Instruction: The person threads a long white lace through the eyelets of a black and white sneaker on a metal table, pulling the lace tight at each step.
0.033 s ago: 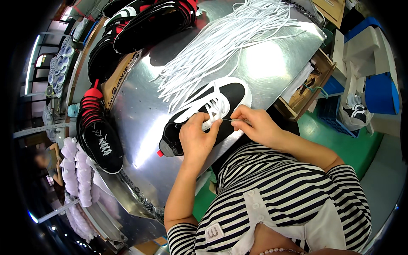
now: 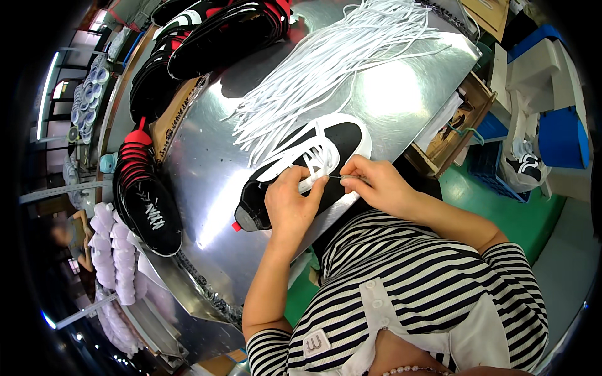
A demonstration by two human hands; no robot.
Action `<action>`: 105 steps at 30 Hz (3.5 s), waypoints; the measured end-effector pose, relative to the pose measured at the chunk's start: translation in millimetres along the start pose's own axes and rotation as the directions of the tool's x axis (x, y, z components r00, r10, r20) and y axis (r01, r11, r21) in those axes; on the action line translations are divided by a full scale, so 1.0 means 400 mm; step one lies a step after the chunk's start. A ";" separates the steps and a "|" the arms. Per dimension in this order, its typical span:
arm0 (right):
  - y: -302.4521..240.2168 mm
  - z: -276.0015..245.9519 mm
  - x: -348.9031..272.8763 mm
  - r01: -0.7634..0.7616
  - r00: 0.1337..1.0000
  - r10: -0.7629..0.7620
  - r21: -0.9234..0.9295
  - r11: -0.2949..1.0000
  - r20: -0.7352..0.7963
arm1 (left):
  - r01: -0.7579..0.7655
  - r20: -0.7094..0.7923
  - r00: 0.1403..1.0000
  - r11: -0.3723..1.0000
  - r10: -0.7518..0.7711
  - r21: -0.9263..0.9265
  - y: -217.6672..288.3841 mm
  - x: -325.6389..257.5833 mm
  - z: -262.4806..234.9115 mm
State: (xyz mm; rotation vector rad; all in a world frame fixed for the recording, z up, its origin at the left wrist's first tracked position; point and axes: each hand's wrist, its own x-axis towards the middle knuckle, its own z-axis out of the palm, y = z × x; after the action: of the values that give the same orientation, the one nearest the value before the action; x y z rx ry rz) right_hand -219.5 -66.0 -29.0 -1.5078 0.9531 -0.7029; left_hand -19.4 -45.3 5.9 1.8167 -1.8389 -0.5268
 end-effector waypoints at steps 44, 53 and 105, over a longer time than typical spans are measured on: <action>-0.391 -0.308 0.256 0.643 0.725 -0.520 0.175 0.745 -0.452 | -0.439 -0.123 0.870 0.864 0.477 0.247 -0.003 -0.098 -0.021; -0.134 -0.049 0.082 -0.025 0.953 -0.098 0.396 0.918 0.288 | 0.275 0.101 0.961 0.925 -0.257 -0.264 0.027 -0.081 -0.092; -0.002 0.020 0.124 0.274 0.916 -0.282 -0.068 0.959 -0.286 | 0.300 0.209 0.952 0.544 -0.225 -0.784 -0.004 -0.069 -0.051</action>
State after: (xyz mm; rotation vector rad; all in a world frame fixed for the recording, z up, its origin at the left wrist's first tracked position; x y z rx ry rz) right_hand -188.5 -105.0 -33.6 -1.6090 0.9782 -1.1493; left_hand -6.4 -16.6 19.3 1.3887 -1.0205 -1.3293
